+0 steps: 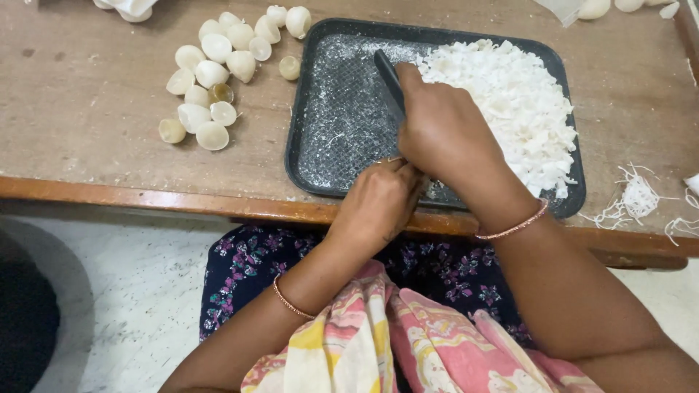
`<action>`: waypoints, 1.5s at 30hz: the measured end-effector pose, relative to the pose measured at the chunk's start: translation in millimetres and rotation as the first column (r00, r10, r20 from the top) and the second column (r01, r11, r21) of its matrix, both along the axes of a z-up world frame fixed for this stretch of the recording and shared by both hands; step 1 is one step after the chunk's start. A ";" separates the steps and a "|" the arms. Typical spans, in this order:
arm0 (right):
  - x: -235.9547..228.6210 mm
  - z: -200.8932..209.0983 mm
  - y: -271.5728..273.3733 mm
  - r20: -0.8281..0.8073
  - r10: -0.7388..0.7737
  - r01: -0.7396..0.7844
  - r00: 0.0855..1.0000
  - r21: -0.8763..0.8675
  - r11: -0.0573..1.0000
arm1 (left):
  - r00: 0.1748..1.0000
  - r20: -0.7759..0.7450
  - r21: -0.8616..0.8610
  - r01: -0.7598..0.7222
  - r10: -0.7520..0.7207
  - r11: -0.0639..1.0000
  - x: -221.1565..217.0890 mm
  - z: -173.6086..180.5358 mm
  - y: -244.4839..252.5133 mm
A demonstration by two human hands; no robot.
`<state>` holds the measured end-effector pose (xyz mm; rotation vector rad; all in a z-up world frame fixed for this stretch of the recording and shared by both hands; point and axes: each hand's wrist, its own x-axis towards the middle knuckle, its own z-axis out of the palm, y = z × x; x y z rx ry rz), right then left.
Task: Chopping small wax pieces into flakes on a tray using a bench scraper.
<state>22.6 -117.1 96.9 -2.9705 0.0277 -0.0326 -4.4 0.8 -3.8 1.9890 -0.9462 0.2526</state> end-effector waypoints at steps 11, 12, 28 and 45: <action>-39.6 -7.6 -77.6 0.210 -0.167 0.085 0.963 0.350 0.933 | 1.000 -0.015 0.009 -0.005 0.005 1.000 -3.4 5.5 2.2; -48.0 -7.0 -78.2 0.226 -0.221 0.116 0.949 0.402 0.908 | 1.000 -0.009 -0.010 -0.020 0.019 1.000 -4.3 7.5 2.1; -41.9 4.9 -31.1 0.226 -0.145 0.080 0.963 0.271 0.959 | 0.997 -0.055 0.030 -0.047 0.049 0.998 -2.7 3.1 -0.8; -6.4 -12.0 -63.3 0.169 -0.116 0.065 0.979 0.281 0.958 | 0.998 -0.038 0.006 -0.044 0.044 0.999 -2.7 5.2 3.3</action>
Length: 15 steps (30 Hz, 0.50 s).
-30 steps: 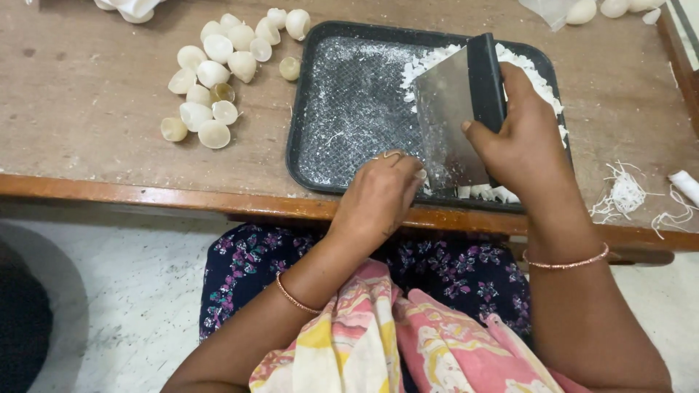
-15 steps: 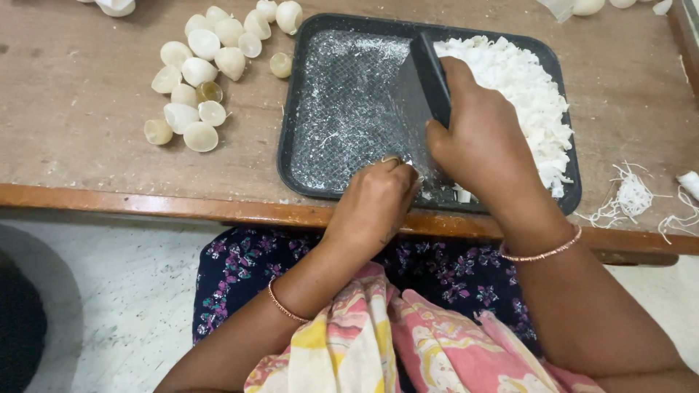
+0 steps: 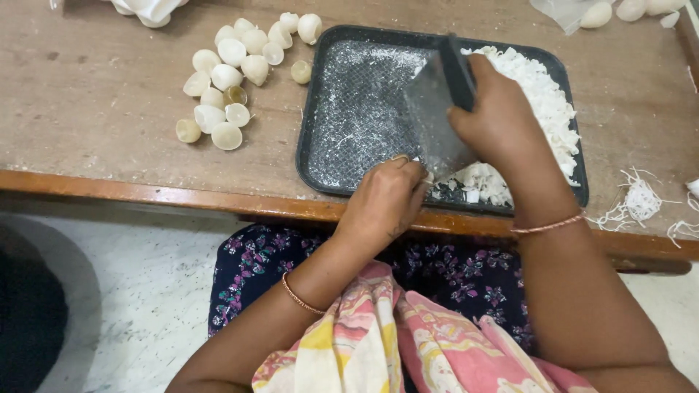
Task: Chopping small wax pieces into flakes on a tray using a bench scraper.
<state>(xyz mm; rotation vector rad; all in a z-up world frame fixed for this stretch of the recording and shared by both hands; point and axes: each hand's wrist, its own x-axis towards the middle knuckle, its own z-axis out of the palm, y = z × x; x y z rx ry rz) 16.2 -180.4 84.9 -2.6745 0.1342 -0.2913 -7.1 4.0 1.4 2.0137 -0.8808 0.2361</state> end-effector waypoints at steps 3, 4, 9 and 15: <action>-32.0 6.7 -7.7 -0.030 -0.174 0.176 0.984 0.222 0.959 | 1.000 -0.001 -0.023 0.010 -0.010 1.000 -0.6 0.9 -0.2; -38.2 -2.2 -15.2 -0.032 -0.179 0.181 0.983 0.220 0.959 | 1.000 -0.004 -0.025 0.015 -0.015 1.000 -0.4 0.5 -0.6; -58.9 -23.0 -33.9 0.319 0.074 -0.157 0.945 0.243 0.957 | 1.000 0.014 -0.018 0.008 -0.007 1.000 -2.0 2.0 -0.1; -60.0 6.3 2.9 0.185 -0.031 -0.002 0.982 0.181 0.983 | 1.000 0.022 -0.005 0.001 -0.001 1.000 -1.3 -2.5 0.6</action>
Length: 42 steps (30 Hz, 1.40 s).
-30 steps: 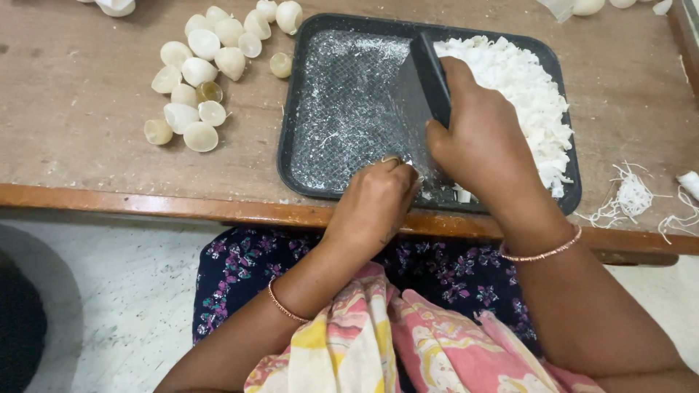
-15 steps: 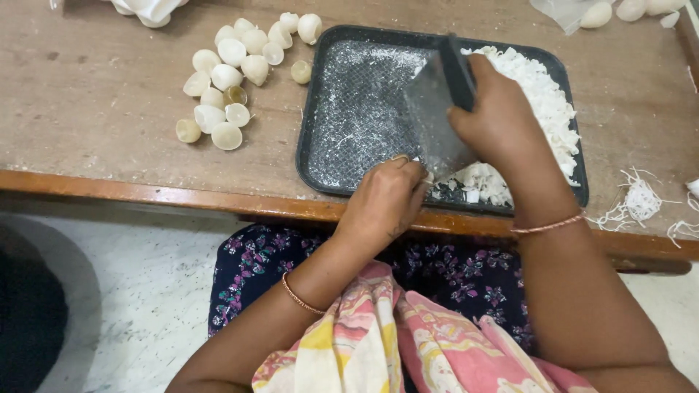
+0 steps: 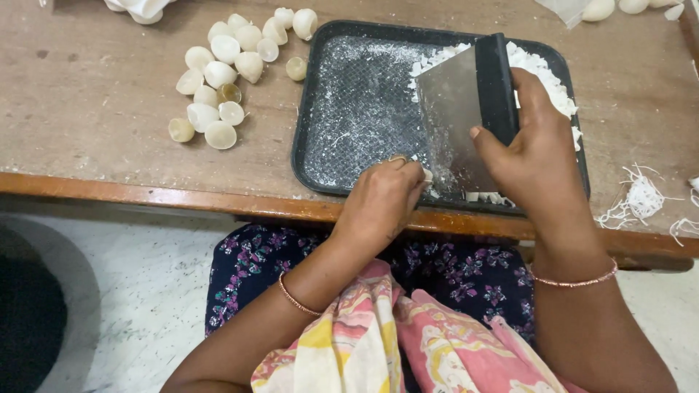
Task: Chopping small wax pieces into flakes on a tray using a bench scraper.
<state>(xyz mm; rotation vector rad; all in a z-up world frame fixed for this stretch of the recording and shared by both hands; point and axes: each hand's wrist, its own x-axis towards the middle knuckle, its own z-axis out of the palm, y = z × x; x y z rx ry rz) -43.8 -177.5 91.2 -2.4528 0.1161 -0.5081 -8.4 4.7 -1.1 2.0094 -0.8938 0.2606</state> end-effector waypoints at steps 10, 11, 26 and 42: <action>-7.1 15.5 13.4 -0.042 -0.026 0.025 0.999 -0.042 0.999 | 1.000 -0.012 -0.014 -0.009 0.008 1.000 1.1 -1.0 -1.2; -6.2 12.7 11.6 -0.009 0.005 -0.006 1.000 -0.093 0.996 | 1.000 -0.011 -0.019 -0.003 0.002 1.000 1.4 -1.5 -0.9; 24.0 15.7 37.0 -0.140 0.107 -0.157 0.984 -0.417 0.895 | 1.000 0.009 0.031 -0.002 0.002 1.000 1.6 -1.7 -1.7; 59.6 -6.9 -16.1 -0.284 0.016 -0.068 0.959 -0.174 0.982 | 0.999 0.033 0.015 -0.031 0.031 0.999 -1.0 -1.6 -4.1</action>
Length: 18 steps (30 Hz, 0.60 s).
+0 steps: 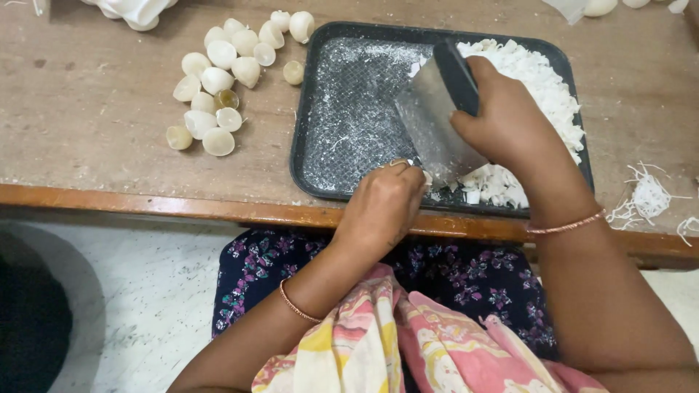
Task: Chopping small wax pieces into flakes on a tray using a bench scraper.
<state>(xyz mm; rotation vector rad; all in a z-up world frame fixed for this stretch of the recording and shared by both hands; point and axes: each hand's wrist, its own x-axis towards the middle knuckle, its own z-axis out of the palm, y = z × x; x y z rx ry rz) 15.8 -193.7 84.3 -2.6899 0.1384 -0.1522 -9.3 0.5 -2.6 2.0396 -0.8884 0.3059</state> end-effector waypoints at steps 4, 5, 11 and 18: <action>-29.4 -16.8 -16.7 0.189 0.008 -0.016 0.982 0.040 0.999 | 1.000 -0.017 -0.030 0.025 -0.025 0.999 0.3 6.6 3.4; -38.3 -11.5 -9.3 0.166 -0.096 0.073 0.981 0.141 0.987 | 0.999 -0.023 -0.020 0.030 -0.030 0.999 -0.4 7.6 4.1; -60.7 -5.7 -10.5 0.381 0.002 -0.068 0.924 0.159 0.985 | 0.999 -0.016 -0.027 0.037 -0.038 0.999 0.1 9.3 3.6; -65.6 14.0 17.5 0.291 -0.005 -0.022 0.957 0.090 0.996 | 0.998 -0.049 0.031 0.028 -0.027 0.999 1.1 6.5 3.6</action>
